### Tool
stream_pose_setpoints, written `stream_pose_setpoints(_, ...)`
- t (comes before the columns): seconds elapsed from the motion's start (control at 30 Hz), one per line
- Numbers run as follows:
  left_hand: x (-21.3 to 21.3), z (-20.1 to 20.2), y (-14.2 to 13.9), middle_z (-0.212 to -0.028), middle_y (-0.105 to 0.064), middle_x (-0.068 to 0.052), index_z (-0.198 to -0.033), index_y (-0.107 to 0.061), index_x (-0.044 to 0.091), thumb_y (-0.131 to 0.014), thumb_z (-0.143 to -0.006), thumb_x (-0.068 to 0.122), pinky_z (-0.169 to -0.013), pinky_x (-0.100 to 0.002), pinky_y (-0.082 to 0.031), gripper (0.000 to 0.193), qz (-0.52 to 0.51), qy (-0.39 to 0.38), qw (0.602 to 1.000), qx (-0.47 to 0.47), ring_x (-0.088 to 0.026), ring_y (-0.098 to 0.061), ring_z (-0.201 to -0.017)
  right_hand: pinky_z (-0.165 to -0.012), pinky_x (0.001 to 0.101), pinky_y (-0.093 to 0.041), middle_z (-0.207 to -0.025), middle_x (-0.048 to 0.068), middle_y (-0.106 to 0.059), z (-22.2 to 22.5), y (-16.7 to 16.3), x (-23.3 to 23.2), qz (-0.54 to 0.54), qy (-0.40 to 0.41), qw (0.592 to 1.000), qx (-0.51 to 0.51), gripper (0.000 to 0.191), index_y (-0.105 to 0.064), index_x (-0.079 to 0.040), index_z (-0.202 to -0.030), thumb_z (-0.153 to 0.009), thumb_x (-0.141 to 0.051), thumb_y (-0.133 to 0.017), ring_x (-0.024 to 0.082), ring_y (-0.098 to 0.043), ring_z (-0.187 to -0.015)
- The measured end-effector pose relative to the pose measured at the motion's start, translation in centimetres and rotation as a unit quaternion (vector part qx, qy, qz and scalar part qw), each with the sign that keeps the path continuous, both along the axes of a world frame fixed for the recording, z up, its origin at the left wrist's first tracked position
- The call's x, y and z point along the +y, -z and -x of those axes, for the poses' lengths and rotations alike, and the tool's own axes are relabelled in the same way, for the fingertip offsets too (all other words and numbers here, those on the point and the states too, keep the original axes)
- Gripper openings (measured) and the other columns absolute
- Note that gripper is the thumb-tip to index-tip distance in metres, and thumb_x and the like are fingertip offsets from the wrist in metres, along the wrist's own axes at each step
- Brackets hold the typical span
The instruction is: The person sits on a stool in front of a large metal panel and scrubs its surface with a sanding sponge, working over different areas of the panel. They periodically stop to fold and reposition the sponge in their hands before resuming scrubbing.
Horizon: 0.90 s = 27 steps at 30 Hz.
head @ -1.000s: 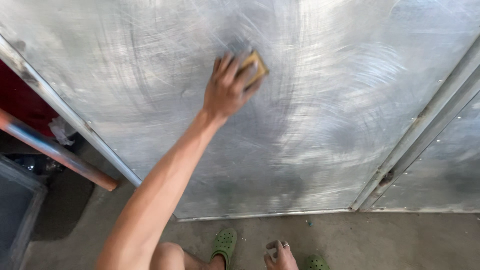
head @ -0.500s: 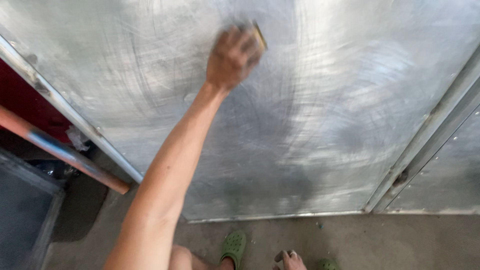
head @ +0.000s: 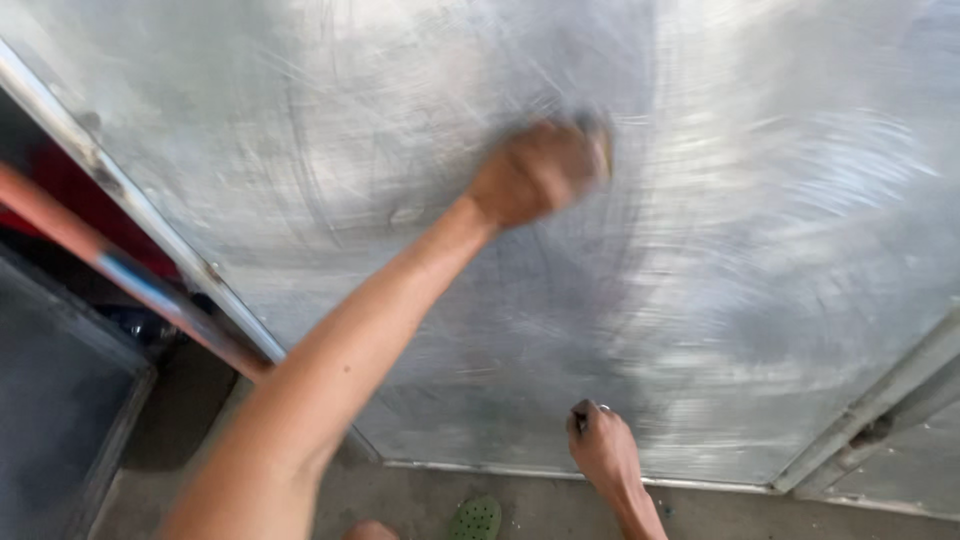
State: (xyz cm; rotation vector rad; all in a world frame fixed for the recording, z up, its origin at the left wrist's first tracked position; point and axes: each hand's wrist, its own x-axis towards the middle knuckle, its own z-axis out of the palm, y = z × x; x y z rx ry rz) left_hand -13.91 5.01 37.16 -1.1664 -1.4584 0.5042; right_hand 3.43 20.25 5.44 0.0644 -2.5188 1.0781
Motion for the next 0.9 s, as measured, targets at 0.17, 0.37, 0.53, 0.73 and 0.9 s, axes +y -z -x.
stream_pose_setpoints(0.17,0.7,-0.4,-0.5,-0.132,-0.062,-0.004,-0.121,-0.067,0.013,-0.075,-0.101,0.003,-0.093,-0.023,-0.046,0.024,0.025,0.069,0.986,0.147,-0.017,-0.057,-0.12,-0.069,0.0516,-0.051,-0.093,0.023,-0.065,5.1,1.6,0.0,0.043,0.075,0.992,0.093,0.029,-0.063,0.004,-0.106,-0.087,-0.018,-0.069,0.041,-0.065,-0.084)
stream_pose_setpoints(0.37,1.7,-0.6,-0.8,-0.14,-0.059,-0.005,-0.123,-0.063,0.009,-0.077,-0.107,0.005,-0.094,-0.032,-0.048,0.022,0.002,0.104,0.995,0.001,-0.017,-0.054,-0.119,-0.078,0.0535,-0.048,-0.096,0.023,-0.063,7.7,1.0,-1.4,0.109,0.146,0.977,0.116,0.033,-0.058,0.004,-0.101,-0.095,-0.027,-0.07,0.042,-0.061,-0.087)
stream_pose_setpoints(0.53,2.6,-0.2,0.1,-0.134,-0.057,-0.004,-0.116,-0.066,0.011,-0.08,-0.1,0.02,-0.091,-0.037,-0.053,0.024,-0.109,0.111,0.985,0.081,-0.021,-0.057,-0.11,-0.077,0.0526,-0.049,-0.111,0.031,-0.057,7.5,0.4,-2.2,0.069,0.176,0.966,0.177,0.052,-0.056,0.011,-0.117,-0.098,-0.035,-0.07,0.047,-0.058,-0.092)
stream_pose_setpoints(0.73,2.5,-0.4,1.6,-0.143,-0.058,-0.006,-0.13,-0.07,0.007,-0.074,-0.103,0.004,-0.095,-0.036,-0.051,0.027,0.007,0.045,0.993,0.105,-0.018,-0.055,-0.113,-0.076,0.0536,-0.049,-0.105,0.024,-0.059,6.9,0.7,-1.7,0.124,0.132,0.98,0.082,0.037,-0.059,0.003,-0.108,-0.099,-0.033,-0.066,0.041,-0.062,-0.088)
stream_pose_setpoints(0.9,2.6,-0.7,2.3,-0.131,-0.061,0.001,-0.126,-0.073,0.023,-0.074,-0.1,0.018,-0.09,-0.035,-0.052,0.026,-0.145,0.082,0.985,0.052,-0.018,-0.055,-0.108,-0.077,0.0534,-0.049,-0.104,0.023,-0.061,6.7,0.9,-1.5,0.116,0.133,0.981,0.082,0.038,-0.059,0.004,-0.111,-0.101,-0.032,-0.065,0.042,-0.061,-0.088)
